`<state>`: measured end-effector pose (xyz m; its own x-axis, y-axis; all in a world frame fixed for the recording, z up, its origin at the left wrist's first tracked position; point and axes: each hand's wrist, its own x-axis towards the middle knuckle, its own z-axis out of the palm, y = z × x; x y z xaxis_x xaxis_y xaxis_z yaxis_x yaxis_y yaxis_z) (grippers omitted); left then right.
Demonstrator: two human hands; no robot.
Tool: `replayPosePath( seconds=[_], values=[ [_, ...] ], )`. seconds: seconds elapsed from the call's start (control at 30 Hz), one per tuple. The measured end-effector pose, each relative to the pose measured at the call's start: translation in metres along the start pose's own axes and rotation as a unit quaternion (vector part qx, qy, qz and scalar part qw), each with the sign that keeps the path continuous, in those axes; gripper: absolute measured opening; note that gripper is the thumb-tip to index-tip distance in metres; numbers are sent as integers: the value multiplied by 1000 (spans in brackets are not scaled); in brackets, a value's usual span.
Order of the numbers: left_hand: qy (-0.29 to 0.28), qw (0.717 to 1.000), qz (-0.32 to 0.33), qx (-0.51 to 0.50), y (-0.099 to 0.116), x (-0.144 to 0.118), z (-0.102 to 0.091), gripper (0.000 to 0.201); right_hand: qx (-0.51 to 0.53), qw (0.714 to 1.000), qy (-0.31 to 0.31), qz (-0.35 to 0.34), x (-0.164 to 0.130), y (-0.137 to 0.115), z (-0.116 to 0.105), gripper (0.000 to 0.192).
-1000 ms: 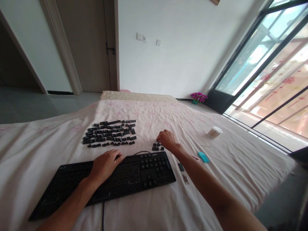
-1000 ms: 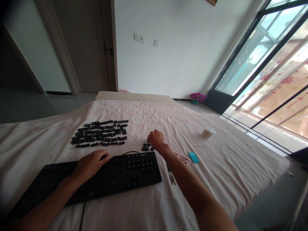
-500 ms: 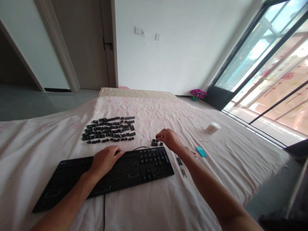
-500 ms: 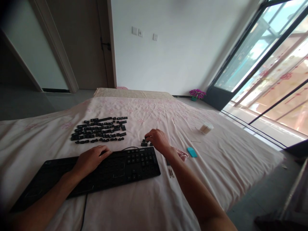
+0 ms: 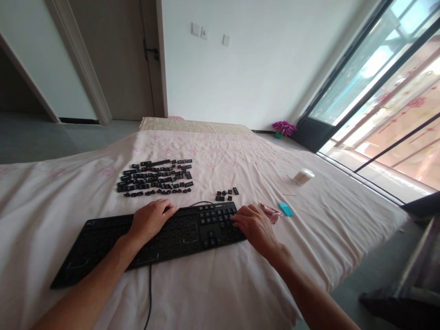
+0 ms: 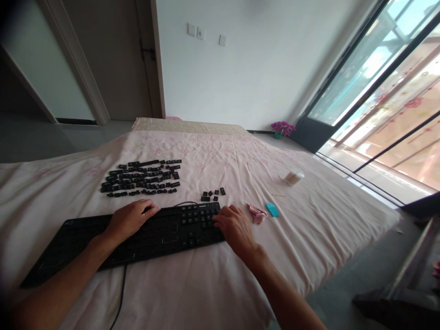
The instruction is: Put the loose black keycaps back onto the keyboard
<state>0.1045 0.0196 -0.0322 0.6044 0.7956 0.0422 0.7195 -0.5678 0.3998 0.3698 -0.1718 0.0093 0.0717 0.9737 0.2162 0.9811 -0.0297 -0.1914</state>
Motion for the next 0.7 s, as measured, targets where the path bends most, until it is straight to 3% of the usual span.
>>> replayPosePath(
  seconds=[0.57,0.7],
  values=[
    [-3,1000,-7,-10,2,1,0,28,-94,994,-4,-57,-12,-2,11,19],
    [1,1000,-6,-14,2,0,0,26,-130,990,-5,-43,-24,-6,21,34]
  ],
)
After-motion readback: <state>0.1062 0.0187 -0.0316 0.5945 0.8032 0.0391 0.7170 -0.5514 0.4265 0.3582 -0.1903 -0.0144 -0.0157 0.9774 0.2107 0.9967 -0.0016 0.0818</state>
